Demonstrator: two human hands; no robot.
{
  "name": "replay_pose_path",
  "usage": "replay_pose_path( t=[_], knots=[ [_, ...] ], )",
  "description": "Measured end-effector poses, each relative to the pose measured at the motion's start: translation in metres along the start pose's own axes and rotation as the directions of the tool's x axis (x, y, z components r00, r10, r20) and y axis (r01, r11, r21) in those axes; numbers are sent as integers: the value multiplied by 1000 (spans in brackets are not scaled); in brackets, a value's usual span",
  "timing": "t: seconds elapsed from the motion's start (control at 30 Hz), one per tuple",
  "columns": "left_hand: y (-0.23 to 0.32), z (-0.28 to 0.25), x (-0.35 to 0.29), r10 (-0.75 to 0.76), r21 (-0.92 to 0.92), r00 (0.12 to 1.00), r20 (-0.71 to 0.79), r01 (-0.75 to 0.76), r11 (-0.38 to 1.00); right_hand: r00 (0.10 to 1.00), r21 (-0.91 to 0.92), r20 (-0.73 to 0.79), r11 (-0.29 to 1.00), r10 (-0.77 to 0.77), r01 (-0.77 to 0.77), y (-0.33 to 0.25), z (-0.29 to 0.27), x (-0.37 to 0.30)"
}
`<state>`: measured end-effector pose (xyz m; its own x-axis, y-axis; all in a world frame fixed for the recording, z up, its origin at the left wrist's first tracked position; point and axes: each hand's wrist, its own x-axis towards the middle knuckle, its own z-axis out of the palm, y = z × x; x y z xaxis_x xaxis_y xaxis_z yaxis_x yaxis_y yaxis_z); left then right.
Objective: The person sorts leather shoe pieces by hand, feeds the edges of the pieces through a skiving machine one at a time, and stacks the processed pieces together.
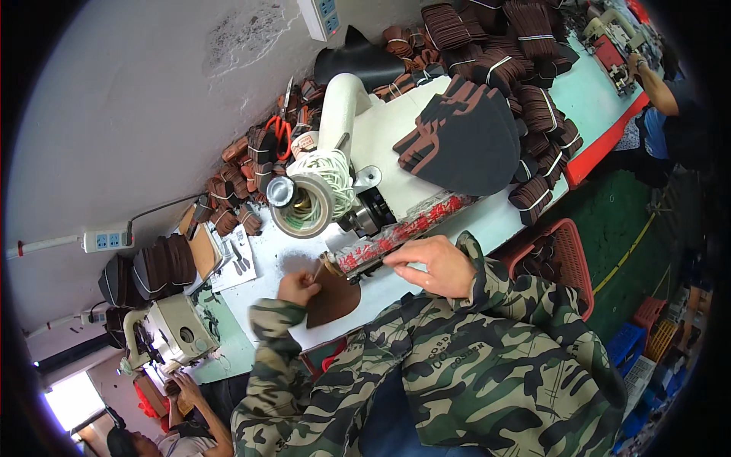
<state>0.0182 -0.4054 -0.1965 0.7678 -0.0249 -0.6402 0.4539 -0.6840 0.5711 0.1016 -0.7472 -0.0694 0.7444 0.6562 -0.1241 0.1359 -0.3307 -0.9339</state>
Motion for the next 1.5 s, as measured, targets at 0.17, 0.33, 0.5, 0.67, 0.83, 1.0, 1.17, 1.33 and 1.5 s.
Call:
replay_pose_path(
  t=[0.17, 0.33, 0.5, 0.67, 0.83, 1.0, 1.17, 1.33, 1.5],
  knots=[
    [92, -61, -48, 324, -559, 858, 399, -53, 827, 942, 181, 55, 931, -331, 317, -2, 17, 2],
    [128, -45, -26, 315, -465, 876, 366, -121, 877, 968, 400, 141, 882, 209, -249, 1, 38, 13],
    [142, -58, -17, 273, -195, 941, 201, -235, 952, 963, 660, 142, 703, 227, -263, 12, 45, 22],
    [140, -65, 4, 343, -23, 926, 156, -344, 939, 966, 709, 120, 661, 229, -245, 11, 54, 28],
    [171, -66, 2, 356, 72, 933, 52, -359, 931, 955, 769, 92, 589, 282, -248, 6, 55, 26],
    [184, -34, -2, 629, 491, 728, -271, -458, 741, 976, 658, 141, 721, 167, -218, 17, 15, 19],
    [181, -14, 4, 502, 346, 810, -303, -397, 850, 987, -41, 132, 995, 91, -86, -9, -48, 45],
    [182, -14, 0, 570, 509, 758, -316, -372, 776, 986, -75, 164, 996, -37, 50, 15, -35, 57],
    [197, 6, -2, 391, 362, 830, -397, -250, 898, 989, -75, 142, 997, 43, -33, 4, -56, 40]
  ],
)
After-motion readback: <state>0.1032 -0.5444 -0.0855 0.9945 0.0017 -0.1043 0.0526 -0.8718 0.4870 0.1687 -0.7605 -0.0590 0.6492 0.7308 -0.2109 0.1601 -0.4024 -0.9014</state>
